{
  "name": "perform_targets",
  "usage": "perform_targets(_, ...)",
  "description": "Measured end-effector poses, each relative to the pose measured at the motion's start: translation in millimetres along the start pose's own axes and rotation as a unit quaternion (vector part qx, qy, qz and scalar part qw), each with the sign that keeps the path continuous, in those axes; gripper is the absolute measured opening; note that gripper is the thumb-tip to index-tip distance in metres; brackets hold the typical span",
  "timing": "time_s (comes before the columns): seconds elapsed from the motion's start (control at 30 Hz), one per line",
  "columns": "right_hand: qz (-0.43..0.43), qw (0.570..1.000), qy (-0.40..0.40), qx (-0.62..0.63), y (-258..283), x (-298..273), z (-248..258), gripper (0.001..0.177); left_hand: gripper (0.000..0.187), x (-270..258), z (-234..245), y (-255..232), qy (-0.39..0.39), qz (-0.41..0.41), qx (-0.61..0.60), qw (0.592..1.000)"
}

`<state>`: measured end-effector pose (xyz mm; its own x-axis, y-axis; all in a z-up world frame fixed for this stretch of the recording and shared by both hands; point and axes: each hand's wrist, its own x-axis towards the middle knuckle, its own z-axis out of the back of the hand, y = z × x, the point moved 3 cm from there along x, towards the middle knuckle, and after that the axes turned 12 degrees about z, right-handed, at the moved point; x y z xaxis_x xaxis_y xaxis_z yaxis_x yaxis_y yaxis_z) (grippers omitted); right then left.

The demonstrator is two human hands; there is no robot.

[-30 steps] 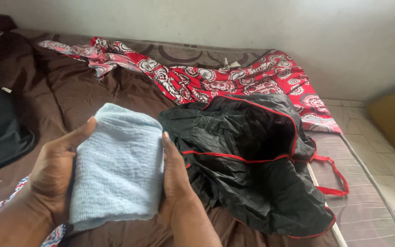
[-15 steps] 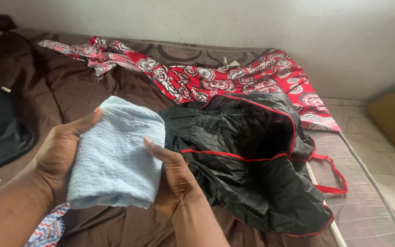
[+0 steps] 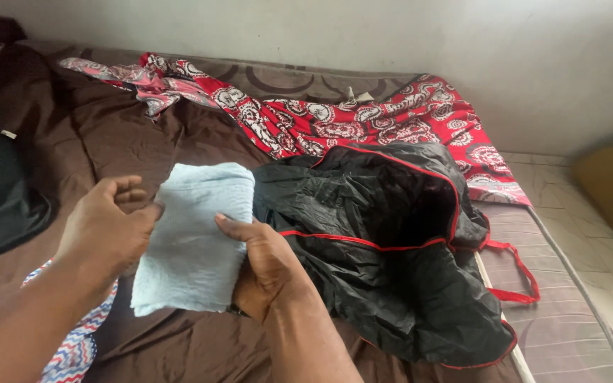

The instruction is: Hanging a suit in a closet and folding clothes on a bed.

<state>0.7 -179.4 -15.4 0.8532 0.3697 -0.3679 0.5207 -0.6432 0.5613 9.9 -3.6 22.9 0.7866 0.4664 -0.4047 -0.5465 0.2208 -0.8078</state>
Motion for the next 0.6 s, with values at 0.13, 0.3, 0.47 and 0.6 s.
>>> perform_targets(0.13, 0.038, 0.998, 0.045, -0.004, -1.0, 5.4, -12.1, 0.039, 0.055, -0.9, -6.4, 4.9, -0.018, -0.092, 0.013, 0.996)
perform_targets(0.3, 0.03, 0.999, 0.03, -0.024, -1.5, -0.6, -36.5, 0.038, 0.063, -6.3, -22.4, -4.2, 0.164, -0.124, -0.185, 0.961)
perform_targets(0.47, 0.011, 0.995, 0.039, -0.087, -8.4, -6.7, -66.8, 0.055, 0.063, 23.1, -6.6, 29.3, 0.165, 0.009, -0.348, 0.923)
perform_targets(0.6, 0.053, 0.946, 0.032, -0.319, -18.8, 20.6, -53.3, 0.057, 0.058, 41.1, 18.5, 41.3, 0.177, -0.017, -0.389, 0.904)
